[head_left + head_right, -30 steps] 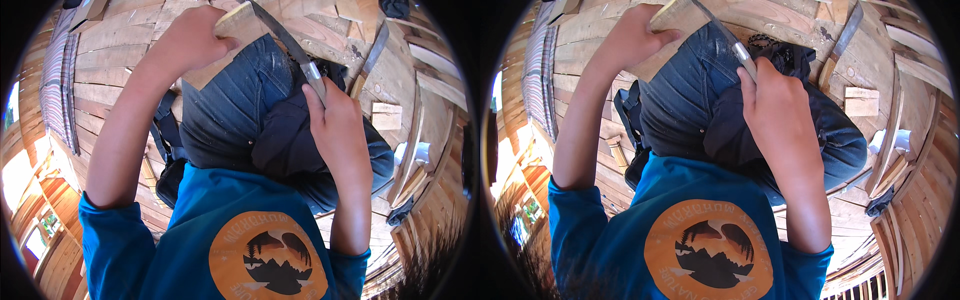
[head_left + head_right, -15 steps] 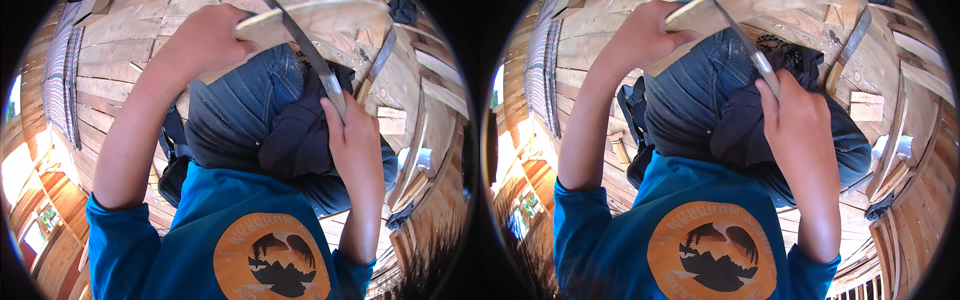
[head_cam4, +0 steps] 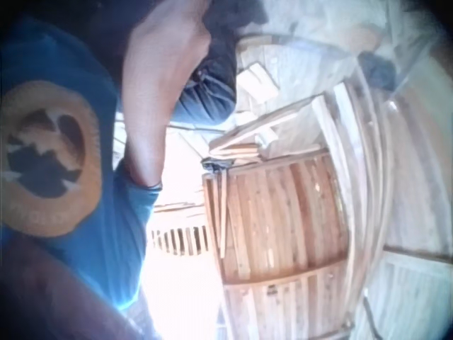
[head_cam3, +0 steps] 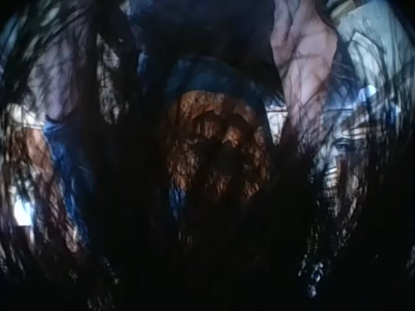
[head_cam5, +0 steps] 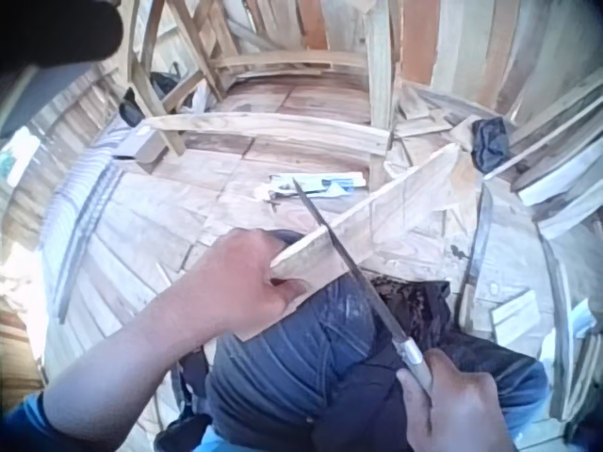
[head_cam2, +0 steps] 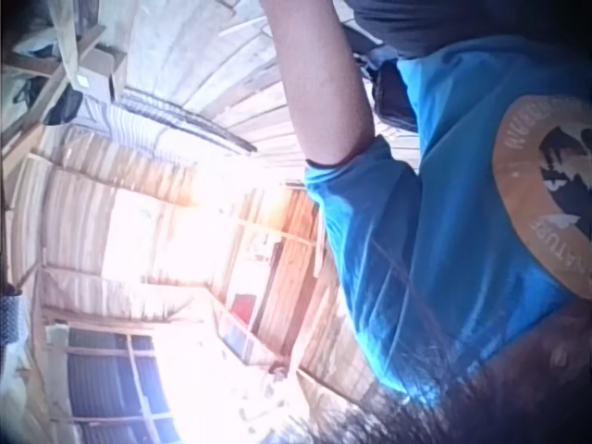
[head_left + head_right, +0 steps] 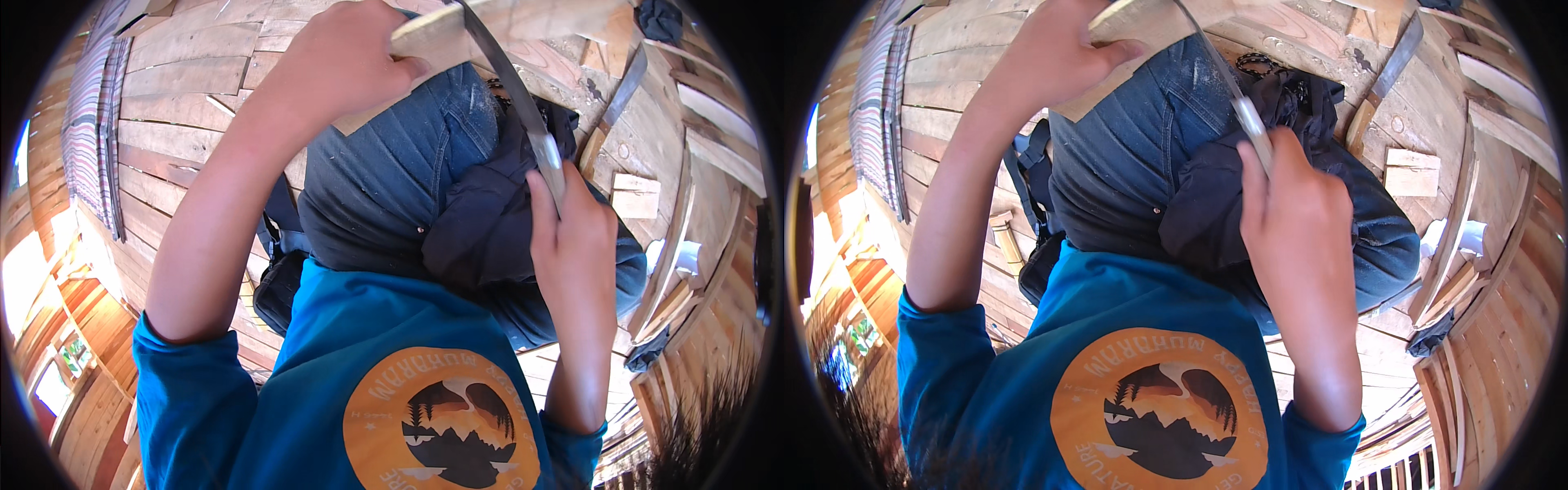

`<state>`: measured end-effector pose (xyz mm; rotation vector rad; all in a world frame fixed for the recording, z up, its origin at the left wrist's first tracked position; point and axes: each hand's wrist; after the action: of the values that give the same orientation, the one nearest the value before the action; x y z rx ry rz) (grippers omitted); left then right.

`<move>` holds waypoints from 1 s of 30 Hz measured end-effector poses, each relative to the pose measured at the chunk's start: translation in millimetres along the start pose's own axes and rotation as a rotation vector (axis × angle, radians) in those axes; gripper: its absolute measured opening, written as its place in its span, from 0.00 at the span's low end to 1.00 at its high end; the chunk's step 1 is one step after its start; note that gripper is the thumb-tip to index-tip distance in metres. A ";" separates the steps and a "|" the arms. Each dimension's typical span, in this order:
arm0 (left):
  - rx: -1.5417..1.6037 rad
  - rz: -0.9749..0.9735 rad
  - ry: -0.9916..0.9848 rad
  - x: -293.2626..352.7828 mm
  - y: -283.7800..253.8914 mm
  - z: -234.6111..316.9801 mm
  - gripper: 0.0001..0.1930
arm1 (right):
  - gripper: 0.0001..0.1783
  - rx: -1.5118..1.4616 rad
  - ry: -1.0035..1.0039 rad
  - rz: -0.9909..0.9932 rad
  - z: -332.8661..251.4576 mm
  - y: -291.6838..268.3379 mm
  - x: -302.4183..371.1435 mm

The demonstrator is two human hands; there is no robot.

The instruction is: The person saws through a piece of wood using a hand saw while sitting on the floor.

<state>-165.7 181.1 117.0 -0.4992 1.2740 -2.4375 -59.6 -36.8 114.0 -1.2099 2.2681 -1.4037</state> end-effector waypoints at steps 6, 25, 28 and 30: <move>-0.108 -0.047 0.058 -5.9 6.9 -13.5 0.16 | 0.11 -0.066 0.115 -0.063 14.5 -12.5 17.0; -0.072 -0.012 0.134 -24.9 59.8 -97.8 0.14 | 0.10 -0.039 0.006 0.019 5.0 8.6 -16.0; -0.034 -0.070 0.029 -11.9 8.3 -8.1 0.14 | 0.11 -0.012 0.019 0.007 11.5 4.2 -5.7; -0.005 -0.036 0.056 -8.5 4.5 -10.5 0.15 | 0.11 -0.006 0.046 -0.033 15.2 -15.3 12.8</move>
<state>-162.4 190.0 106.4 -0.4626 1.3047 -2.4952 -51.3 -59.3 121.5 -1.2348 2.2950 -1.4520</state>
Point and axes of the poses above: each hand's wrist, its own x-axis away from the middle knuckle, its own y-axis out of the palm, z = x × y, and after that the axes turned 12 degrees about y, right-handed
